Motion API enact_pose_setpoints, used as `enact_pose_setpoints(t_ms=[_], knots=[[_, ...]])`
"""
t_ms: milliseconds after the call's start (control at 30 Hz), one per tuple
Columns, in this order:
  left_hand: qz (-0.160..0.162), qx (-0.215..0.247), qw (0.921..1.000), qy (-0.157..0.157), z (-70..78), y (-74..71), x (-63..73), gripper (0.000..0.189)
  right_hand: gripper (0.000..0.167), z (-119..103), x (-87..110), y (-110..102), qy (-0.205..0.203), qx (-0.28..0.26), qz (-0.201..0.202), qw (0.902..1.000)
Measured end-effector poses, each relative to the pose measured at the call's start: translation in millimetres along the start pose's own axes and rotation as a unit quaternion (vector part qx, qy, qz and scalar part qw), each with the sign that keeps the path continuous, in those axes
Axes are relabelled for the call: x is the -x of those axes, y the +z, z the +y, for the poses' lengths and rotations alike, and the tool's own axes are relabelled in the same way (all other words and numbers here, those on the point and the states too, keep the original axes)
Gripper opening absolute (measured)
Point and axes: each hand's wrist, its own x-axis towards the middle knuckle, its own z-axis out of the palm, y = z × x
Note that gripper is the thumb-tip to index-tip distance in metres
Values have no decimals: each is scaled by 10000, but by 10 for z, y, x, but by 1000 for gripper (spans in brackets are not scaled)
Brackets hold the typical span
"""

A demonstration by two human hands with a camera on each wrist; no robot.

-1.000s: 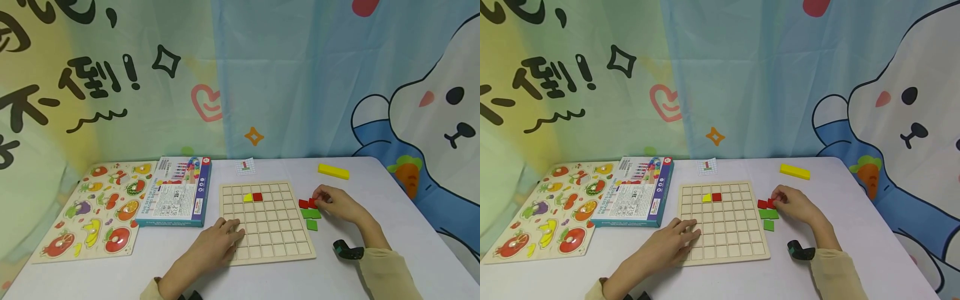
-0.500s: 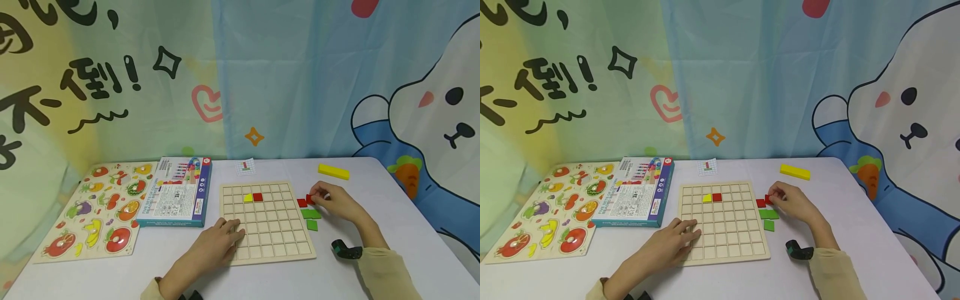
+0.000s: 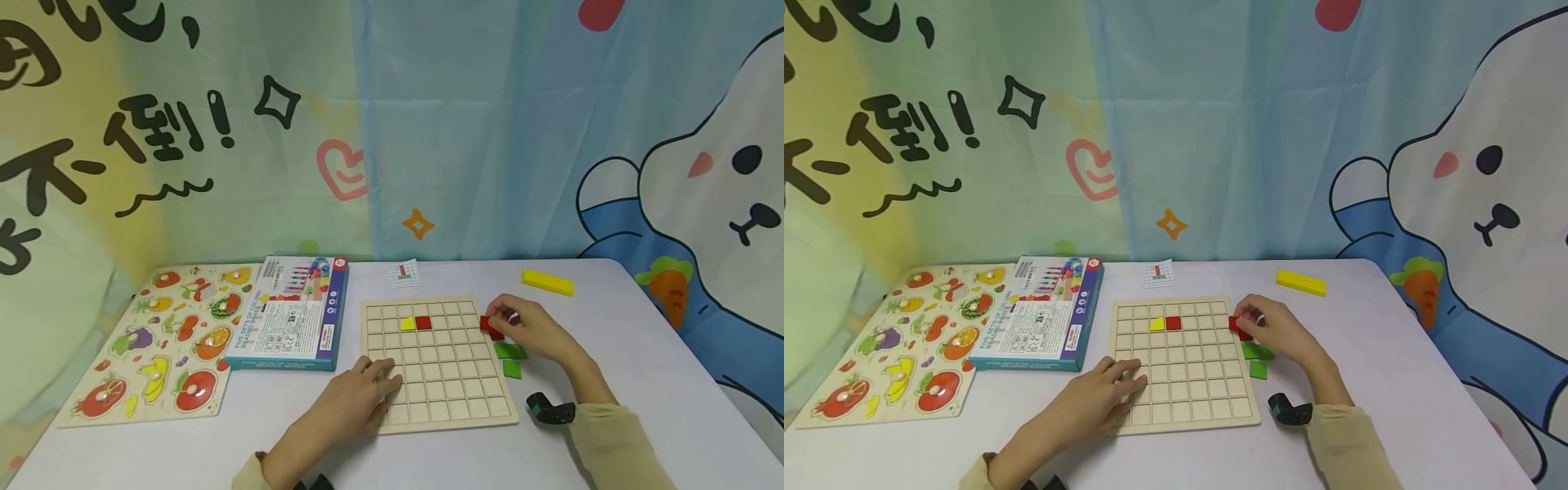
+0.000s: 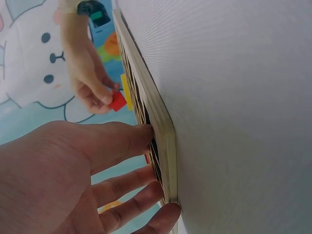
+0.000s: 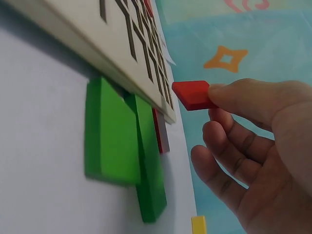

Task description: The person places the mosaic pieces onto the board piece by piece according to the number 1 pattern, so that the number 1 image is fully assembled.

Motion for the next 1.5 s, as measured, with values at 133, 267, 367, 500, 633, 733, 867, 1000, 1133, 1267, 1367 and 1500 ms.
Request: enact_pose_setpoints(t_ms=[133, 267, 367, 500, 633, 733, 867, 1000, 1133, 1267, 1367, 1500], knots=[[26, -69, 10000, 19, 0, 1, 4, 41, 9, -25, -38, 57, -76, -53, -88, 9999], [93, -125, 9999, 45, 0, 1, 2, 41, 8, -55, -92, 108, -264, -112, -140, 9995], [124, -169, 9998, 57, -3, 6, -3, 41, 8, -90, -132, 141, -387, -176, -192, 9989], [132, -175, 9997, 60, -7, 17, -2, 40, 8, -152, -170, 182, -463, -272, -262, 9982], [143, -189, 9997, 54, -4, 14, 5, 40, 8, -217, -207, 222, -471, -327, -302, 9979], [141, -221, 9996, 62, 0, 5, 8, 41, 7, -249, -232, 252, -448, -322, -333, 9979], [141, -240, 9996, 55, -2, -6, 6, 40, 7, -277, -269, 289, -449, -377, -371, 9976], [116, -221, 9997, 21, -5, -9, 4, 40, 8, -314, -308, 322, -496, -438, -434, 9969], [61, -183, 9998, -2, -2, -7, 5, 41, 8, -360, -338, 354, -497, -518, -526, 9960], [77, -158, 9998, -12, -2, -6, 6, 40, 9, -414, -368, 387, -523, -605, -596, 9950], [74, -168, 9998, -11, -2, -6, 7, 40, 9, -445, -390, 416, -585, -606, -619, 9945], [18, -213, 9998, -14, 3, -8, 8, 41, 9, -475, -417, 453, -656, -626, -652, 9937]])
